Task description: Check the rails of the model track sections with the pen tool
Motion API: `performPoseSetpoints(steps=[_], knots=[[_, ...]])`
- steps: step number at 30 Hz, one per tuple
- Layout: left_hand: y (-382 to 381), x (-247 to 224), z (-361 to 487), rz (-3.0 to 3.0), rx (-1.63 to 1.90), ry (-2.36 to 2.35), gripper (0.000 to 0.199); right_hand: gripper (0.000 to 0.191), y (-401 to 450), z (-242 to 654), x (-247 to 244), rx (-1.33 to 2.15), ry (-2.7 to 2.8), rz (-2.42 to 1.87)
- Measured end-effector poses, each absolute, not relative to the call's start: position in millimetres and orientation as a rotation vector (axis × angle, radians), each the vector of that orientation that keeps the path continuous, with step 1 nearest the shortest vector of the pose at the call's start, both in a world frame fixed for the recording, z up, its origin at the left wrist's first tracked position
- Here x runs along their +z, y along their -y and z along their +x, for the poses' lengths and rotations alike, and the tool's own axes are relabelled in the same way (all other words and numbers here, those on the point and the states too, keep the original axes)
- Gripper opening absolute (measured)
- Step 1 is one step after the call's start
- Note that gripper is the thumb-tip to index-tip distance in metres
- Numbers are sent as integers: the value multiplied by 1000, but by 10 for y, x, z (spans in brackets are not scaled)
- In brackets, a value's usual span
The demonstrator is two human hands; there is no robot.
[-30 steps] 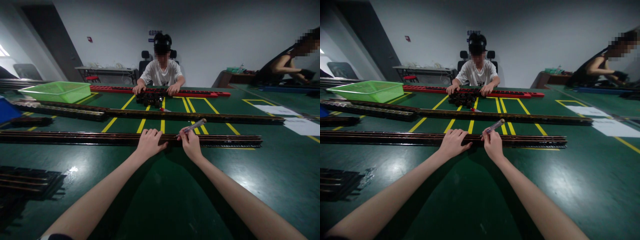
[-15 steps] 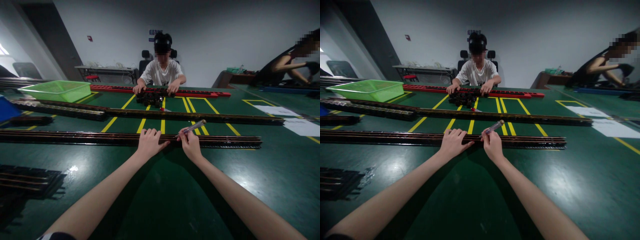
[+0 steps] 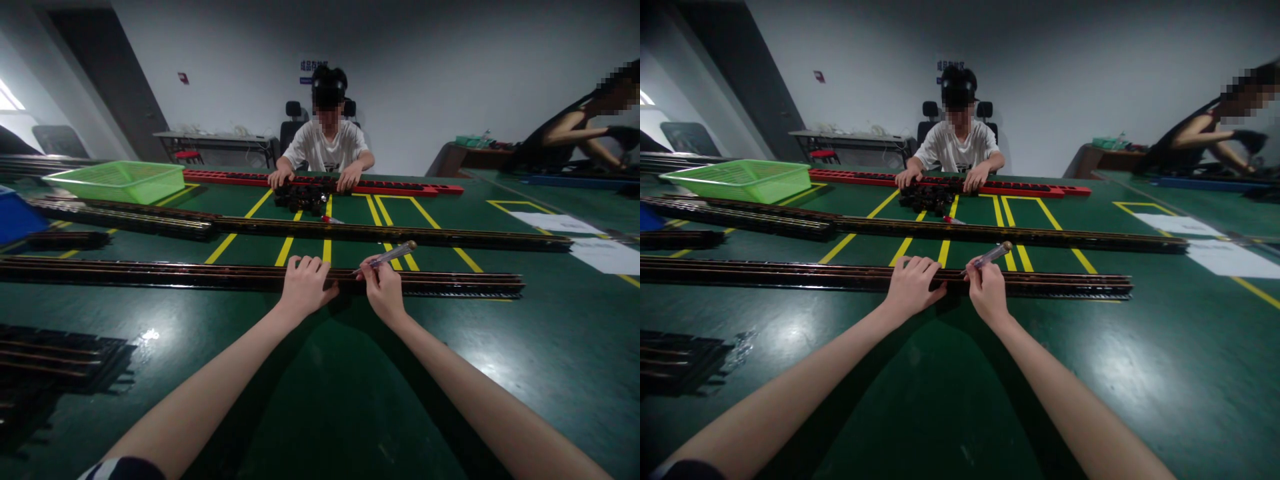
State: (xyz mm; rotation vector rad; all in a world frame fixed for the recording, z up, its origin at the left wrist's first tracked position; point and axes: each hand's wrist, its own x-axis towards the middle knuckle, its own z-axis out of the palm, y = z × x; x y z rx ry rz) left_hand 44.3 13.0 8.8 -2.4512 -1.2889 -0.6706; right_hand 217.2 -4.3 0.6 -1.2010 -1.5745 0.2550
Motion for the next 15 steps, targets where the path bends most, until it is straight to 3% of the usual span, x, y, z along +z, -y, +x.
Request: performPoseSetpoints(steps=[15], knots=[[-148,61,436,-2512,-752,1211,30,21,39,2170,5,203,1529,-1230]])
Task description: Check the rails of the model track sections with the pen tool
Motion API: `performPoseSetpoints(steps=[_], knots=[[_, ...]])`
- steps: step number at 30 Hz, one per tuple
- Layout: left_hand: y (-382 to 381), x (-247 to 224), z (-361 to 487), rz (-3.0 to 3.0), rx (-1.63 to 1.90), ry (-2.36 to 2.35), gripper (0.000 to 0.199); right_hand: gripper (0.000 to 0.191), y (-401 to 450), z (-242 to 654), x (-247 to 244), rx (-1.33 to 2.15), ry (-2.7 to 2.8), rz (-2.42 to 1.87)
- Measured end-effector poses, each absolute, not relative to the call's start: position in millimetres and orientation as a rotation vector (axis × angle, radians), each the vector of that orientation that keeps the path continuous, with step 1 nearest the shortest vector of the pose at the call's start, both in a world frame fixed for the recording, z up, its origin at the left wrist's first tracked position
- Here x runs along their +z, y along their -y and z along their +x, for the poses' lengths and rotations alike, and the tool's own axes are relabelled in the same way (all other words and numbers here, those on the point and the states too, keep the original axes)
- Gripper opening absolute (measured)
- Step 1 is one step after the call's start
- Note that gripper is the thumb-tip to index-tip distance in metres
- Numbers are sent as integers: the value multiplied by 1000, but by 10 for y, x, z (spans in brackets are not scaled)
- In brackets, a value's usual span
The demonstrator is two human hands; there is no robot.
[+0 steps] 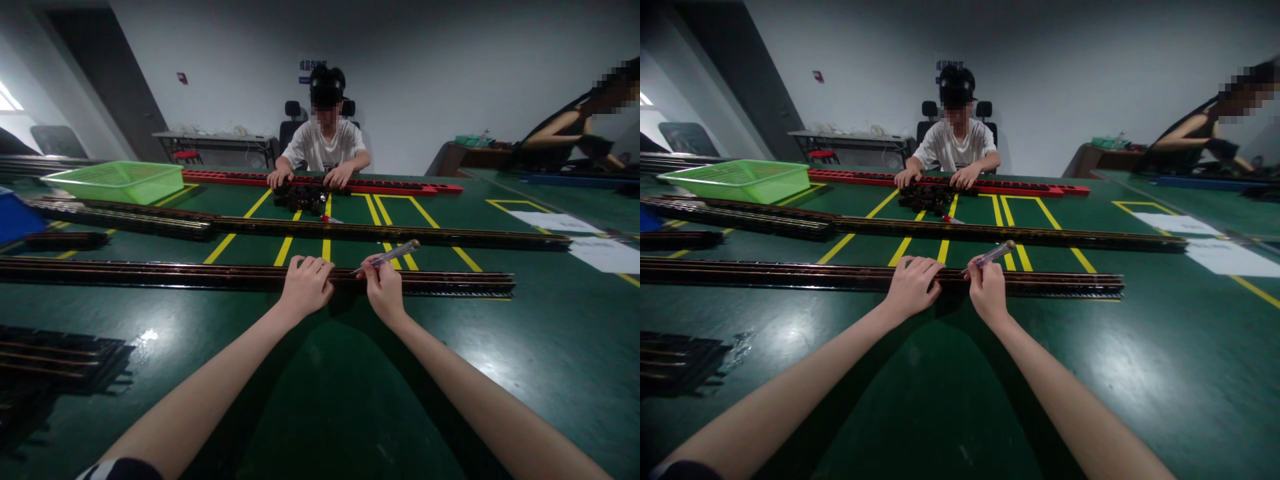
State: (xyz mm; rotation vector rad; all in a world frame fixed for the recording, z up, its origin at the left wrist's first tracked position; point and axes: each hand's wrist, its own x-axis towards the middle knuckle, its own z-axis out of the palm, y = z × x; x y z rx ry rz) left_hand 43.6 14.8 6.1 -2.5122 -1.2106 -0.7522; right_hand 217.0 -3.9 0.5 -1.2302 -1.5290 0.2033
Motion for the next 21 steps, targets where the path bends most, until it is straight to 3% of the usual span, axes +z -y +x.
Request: performPoseSetpoints(steps=[21], knots=[[-166,75,400,-2639,-597,1147,39,17,55,2168,18,222,1493,-1232]])
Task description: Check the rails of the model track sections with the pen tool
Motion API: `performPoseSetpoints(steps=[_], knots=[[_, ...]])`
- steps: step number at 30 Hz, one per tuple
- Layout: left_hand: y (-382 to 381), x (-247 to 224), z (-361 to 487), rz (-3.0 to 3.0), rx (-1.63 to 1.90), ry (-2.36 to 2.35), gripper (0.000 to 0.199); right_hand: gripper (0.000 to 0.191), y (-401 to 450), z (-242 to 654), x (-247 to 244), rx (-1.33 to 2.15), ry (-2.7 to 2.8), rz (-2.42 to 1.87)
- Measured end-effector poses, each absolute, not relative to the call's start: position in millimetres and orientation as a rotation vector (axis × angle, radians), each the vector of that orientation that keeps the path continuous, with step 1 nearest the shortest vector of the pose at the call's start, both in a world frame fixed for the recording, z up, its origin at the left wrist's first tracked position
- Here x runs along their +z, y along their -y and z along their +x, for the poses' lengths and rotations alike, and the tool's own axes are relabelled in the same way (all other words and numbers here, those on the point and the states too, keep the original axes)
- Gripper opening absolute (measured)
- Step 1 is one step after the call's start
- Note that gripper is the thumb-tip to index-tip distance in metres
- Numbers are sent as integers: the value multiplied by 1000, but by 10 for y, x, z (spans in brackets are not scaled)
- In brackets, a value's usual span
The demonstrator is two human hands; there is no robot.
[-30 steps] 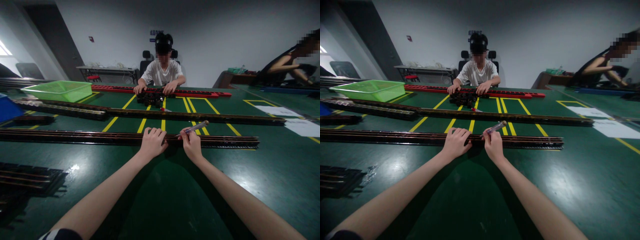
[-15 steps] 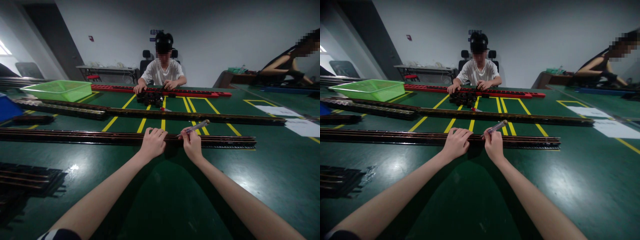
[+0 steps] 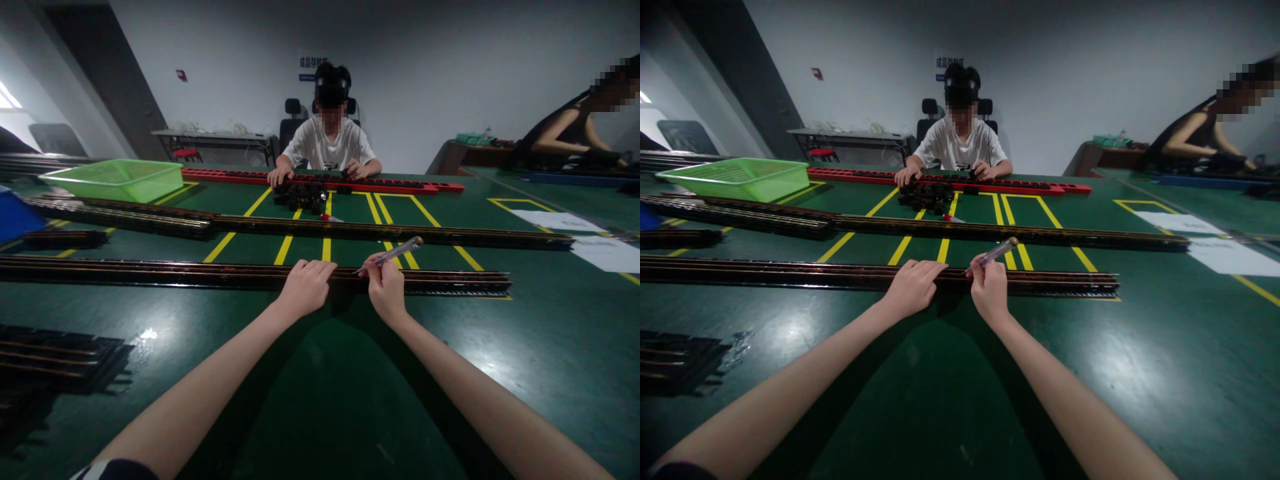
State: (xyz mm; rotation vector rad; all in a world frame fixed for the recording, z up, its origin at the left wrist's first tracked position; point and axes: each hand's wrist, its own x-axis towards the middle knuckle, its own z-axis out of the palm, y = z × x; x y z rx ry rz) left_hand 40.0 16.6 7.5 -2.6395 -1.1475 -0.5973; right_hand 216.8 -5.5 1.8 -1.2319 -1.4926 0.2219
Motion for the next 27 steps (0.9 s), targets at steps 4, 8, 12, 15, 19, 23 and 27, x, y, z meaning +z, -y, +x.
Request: performPoseSetpoints(steps=[4,8,12,15,19,23,27], knots=[[-172,81,394,-2654,-594,1157,38,17,53,2167,17,232,1503,-1230],[-170,91,388,-2664,-594,1168,38,16,52,2169,21,221,1513,-1245],[-159,110,381,-2685,-583,1174,39,17,56,2170,31,151,1555,-1285],[-152,122,382,-2694,-589,1176,37,17,56,2171,31,144,1557,-1289],[-159,117,398,-2653,-610,1229,35,18,53,2172,20,167,1545,-1275],[-178,91,419,-2611,-614,1260,39,16,54,2171,14,200,1534,-1261],[-194,70,435,-2580,-613,1267,44,15,54,2172,17,236,1530,-1250]])
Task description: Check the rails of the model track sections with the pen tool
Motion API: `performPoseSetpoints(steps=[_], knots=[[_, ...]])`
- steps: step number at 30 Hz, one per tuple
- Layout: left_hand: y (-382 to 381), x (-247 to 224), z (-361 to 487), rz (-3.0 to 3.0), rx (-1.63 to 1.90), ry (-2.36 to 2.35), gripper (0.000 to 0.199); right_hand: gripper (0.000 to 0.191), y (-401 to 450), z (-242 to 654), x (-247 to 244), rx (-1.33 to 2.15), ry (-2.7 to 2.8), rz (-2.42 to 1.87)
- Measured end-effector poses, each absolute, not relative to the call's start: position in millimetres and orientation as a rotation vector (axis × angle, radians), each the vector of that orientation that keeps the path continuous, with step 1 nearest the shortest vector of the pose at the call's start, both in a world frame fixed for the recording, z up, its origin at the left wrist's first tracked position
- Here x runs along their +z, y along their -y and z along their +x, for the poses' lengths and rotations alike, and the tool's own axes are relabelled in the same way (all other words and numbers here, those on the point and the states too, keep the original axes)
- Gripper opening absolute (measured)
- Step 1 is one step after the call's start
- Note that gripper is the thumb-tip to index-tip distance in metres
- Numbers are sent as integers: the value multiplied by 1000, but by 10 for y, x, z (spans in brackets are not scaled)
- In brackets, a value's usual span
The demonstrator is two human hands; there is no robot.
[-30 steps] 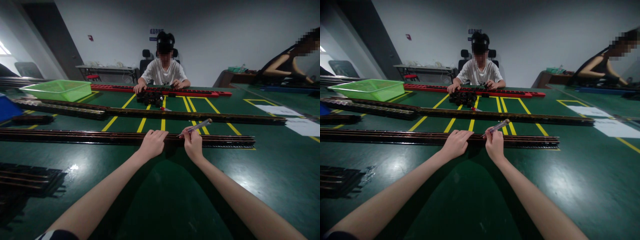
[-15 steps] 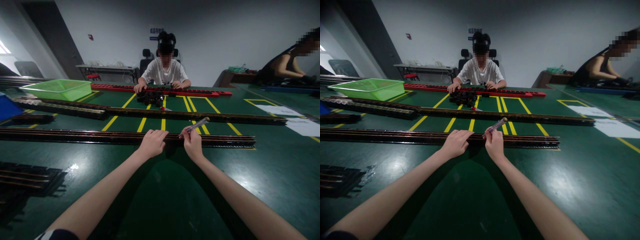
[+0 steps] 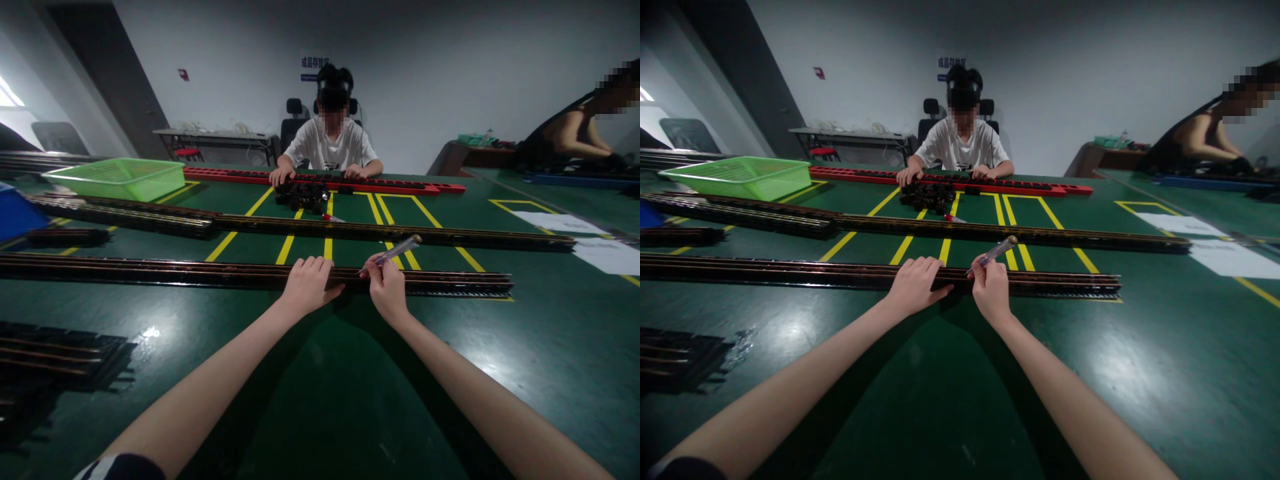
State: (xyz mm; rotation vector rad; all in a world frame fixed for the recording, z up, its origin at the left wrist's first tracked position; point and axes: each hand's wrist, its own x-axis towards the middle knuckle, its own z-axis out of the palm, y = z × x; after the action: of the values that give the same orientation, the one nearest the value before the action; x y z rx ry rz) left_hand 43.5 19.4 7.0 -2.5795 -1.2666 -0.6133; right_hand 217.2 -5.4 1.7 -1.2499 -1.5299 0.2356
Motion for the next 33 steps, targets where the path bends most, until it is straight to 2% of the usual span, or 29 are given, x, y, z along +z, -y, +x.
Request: performPoseSetpoints(steps=[10,20,33], knots=[[-174,86,461,-2562,-584,1306,45,17,46,2178,20,148,1568,-1270],[-181,78,455,-2544,-590,1298,52,18,53,2175,19,266,1538,-1248],[-142,82,481,-2487,-587,1330,38,18,39,2175,0,229,1522,-1231]])
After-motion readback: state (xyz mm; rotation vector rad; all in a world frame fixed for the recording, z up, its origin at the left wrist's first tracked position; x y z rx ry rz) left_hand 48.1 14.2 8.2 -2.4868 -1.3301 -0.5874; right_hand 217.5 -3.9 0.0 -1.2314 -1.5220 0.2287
